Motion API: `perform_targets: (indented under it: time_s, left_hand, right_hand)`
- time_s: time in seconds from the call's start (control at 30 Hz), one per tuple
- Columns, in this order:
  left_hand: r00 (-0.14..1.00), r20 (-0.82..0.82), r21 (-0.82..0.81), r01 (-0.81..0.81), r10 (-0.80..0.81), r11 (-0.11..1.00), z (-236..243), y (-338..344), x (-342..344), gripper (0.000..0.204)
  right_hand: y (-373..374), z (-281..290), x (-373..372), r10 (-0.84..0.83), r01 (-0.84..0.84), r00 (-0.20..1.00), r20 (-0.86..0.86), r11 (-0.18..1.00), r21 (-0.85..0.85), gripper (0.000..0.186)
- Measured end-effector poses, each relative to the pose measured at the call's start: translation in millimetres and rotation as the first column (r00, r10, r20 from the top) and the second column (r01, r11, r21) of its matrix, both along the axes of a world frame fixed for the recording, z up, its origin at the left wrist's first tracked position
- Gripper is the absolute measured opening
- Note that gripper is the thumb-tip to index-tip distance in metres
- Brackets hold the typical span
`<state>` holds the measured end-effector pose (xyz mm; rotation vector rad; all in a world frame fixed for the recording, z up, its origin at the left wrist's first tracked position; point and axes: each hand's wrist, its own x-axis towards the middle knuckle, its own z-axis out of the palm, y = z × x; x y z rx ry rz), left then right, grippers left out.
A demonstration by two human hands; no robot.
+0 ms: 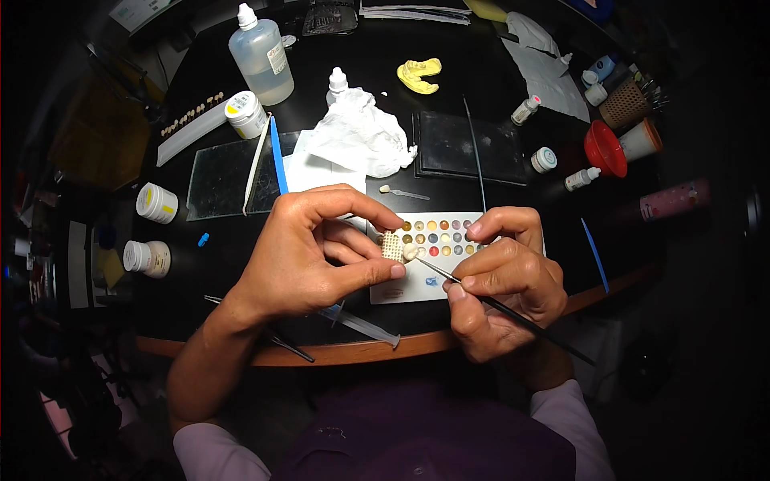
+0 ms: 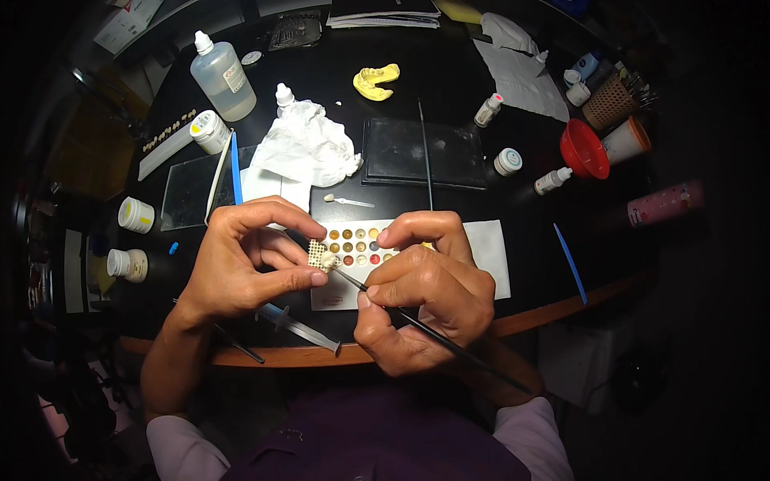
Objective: The person applies pigment to a dental crown using a fine brush and a palette, mounts the crown onto a firing peg with tweezers, and brushes additional stain onto the tooth.
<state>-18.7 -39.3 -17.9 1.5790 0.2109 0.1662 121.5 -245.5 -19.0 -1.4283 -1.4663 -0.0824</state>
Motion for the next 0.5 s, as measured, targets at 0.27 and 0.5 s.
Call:
perform_targets:
  time_s: [0.27, 0.5]
  left_hand:
    - [1.000, 0.004, 0.001, -0.011, 0.011, 1.000, -0.7, -0.3, -0.1, 0.034]
    - [1.000, 0.007, 0.007, -0.008, 0.008, 1.000, -0.2, -0.6, -0.3, 0.034]
  right_hand:
    - [0.2, -1.4, 0.3, -0.029, 0.029, 1.000, -0.003, 1.000, 0.001, 0.024]
    - [0.6, -2.0, 0.2, -0.035, 0.035, 0.999, -0.005, 0.999, 0.008, 0.024]
